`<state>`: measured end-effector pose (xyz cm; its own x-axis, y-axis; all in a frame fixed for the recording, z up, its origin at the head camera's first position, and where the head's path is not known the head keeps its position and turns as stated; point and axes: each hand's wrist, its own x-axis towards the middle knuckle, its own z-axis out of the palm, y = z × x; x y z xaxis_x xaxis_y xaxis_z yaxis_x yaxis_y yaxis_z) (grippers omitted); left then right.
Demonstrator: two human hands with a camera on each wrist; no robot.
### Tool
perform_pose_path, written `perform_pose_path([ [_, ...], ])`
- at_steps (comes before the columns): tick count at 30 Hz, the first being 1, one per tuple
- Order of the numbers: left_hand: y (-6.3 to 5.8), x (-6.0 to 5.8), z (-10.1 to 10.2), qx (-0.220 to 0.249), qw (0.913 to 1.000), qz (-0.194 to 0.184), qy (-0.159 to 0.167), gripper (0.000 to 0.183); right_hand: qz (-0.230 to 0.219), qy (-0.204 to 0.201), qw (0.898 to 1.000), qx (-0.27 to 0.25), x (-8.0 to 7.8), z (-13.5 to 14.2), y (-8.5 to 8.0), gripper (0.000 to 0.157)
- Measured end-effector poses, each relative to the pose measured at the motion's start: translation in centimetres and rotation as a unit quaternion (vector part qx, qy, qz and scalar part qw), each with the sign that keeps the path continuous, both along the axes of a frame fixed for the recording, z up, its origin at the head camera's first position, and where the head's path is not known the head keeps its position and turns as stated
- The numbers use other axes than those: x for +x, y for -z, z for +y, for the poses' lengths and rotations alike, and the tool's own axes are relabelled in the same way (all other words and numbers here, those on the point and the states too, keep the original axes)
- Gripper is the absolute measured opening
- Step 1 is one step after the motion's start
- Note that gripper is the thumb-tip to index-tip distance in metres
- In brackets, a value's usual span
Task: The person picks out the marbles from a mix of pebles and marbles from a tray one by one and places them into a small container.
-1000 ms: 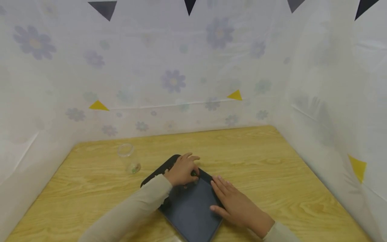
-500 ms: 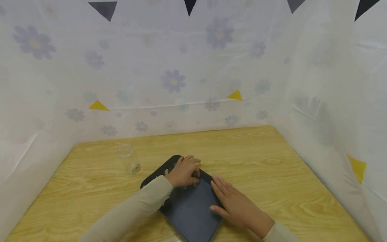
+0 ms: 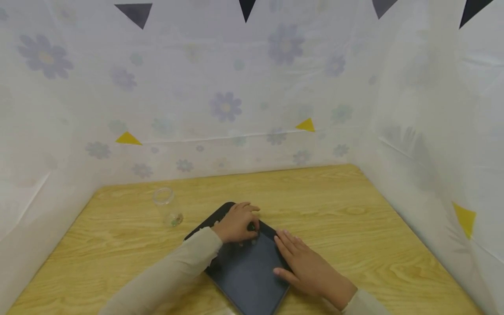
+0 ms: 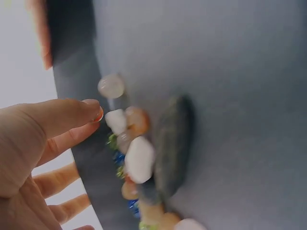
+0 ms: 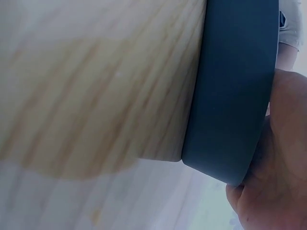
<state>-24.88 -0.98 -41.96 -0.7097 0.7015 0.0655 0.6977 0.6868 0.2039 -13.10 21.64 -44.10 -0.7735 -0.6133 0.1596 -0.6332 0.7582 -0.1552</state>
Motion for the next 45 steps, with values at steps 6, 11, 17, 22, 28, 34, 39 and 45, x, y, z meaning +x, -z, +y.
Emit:
perform_pose_path([
  [6, -1.3, -0.6, -0.7, 0.026, 0.9994, 0.020, -0.010, 0.008, -0.005, 0.007, 1.000, 0.004, 0.0, -0.1, 0.1, 0.072],
  [11, -3.1, -1.2, -1.7, 0.060, 0.9979, 0.013, -0.021, 0.009, -0.016, 0.017, 1.000, 0.007, 0.0, -0.2, -0.1, 0.072],
  [17, -4.8, -1.1, -4.1, 0.107, 0.9927, 0.046, -0.030, 0.009, -0.027, 0.014, 0.999, 0.009, 0.1, -0.3, -0.3, 0.072],
  [22, -6.2, -0.8, -7.0, 0.146, 0.9838, 0.083, -0.062, 0.008, -0.021, 0.012, 1.000, 0.009, 0.2, -0.3, -0.2, 0.072],
  [28, -7.0, -0.9, -11.1, 0.190, 0.9683, 0.114, -0.116, 0.009, -0.026, 0.018, 0.999, 0.013, 0.0, -0.3, -0.3, 0.073],
  [34, -7.2, -0.8, -15.5, 0.240, 0.9516, 0.090, -0.169, 0.015, -0.035, 0.012, 0.999, 0.011, 0.1, -0.3, -0.2, 0.073],
  [39, -6.7, -0.8, -18.7, 0.279, 0.9359, 0.074, -0.203, 0.017, -0.030, 0.010, 0.999, 0.010, 0.1, -0.3, -0.3, 0.073],
  [45, -5.7, -0.6, -21.1, 0.292, 0.9254, 0.059, -0.234, 0.021, -0.022, 0.012, 1.000, 0.010, 0.1, -0.4, -0.1, 0.073],
])
